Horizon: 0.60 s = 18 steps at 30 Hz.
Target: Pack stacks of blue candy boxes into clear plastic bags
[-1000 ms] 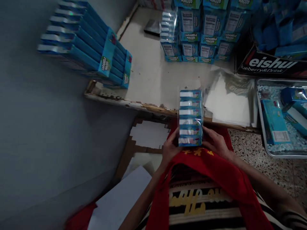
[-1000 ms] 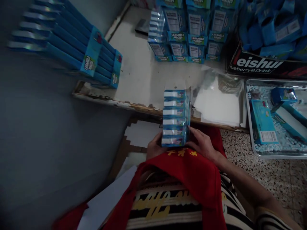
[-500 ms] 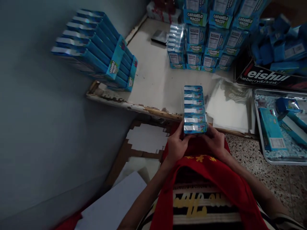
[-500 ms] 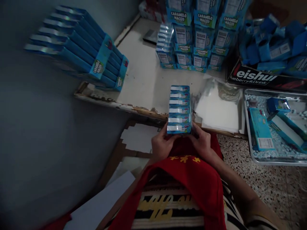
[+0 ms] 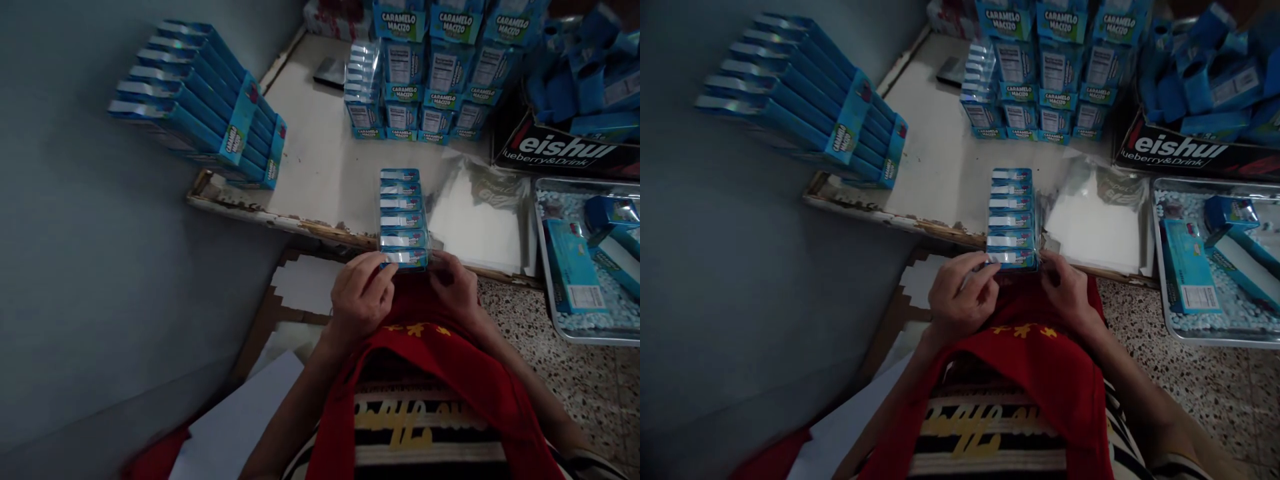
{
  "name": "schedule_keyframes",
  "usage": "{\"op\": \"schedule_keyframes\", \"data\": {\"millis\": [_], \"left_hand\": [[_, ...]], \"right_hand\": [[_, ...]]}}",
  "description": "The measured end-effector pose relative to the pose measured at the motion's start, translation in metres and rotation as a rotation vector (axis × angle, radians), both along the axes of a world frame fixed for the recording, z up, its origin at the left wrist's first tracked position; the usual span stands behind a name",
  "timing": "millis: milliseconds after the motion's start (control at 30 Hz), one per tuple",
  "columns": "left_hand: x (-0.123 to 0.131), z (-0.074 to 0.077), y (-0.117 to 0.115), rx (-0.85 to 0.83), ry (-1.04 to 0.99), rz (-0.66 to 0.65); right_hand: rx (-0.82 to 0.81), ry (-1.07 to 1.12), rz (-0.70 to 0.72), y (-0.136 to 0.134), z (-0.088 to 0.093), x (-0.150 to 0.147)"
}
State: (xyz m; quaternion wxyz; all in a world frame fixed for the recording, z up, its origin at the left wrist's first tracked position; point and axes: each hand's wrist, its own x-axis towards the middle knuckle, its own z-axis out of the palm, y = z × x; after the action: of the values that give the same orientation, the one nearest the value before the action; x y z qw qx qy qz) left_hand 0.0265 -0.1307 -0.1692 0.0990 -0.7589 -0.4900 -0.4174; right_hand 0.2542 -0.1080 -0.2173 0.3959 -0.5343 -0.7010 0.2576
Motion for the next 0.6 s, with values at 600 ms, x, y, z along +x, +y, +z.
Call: {"op": "schedule_keyframes", "data": {"millis": [600], "left_hand": [[-0.005,0.012,-0.01,0.114,0.023,-0.039]], "right_hand": [[0.143,0.119,-0.007,-0.012,0.002,0.022]]}}
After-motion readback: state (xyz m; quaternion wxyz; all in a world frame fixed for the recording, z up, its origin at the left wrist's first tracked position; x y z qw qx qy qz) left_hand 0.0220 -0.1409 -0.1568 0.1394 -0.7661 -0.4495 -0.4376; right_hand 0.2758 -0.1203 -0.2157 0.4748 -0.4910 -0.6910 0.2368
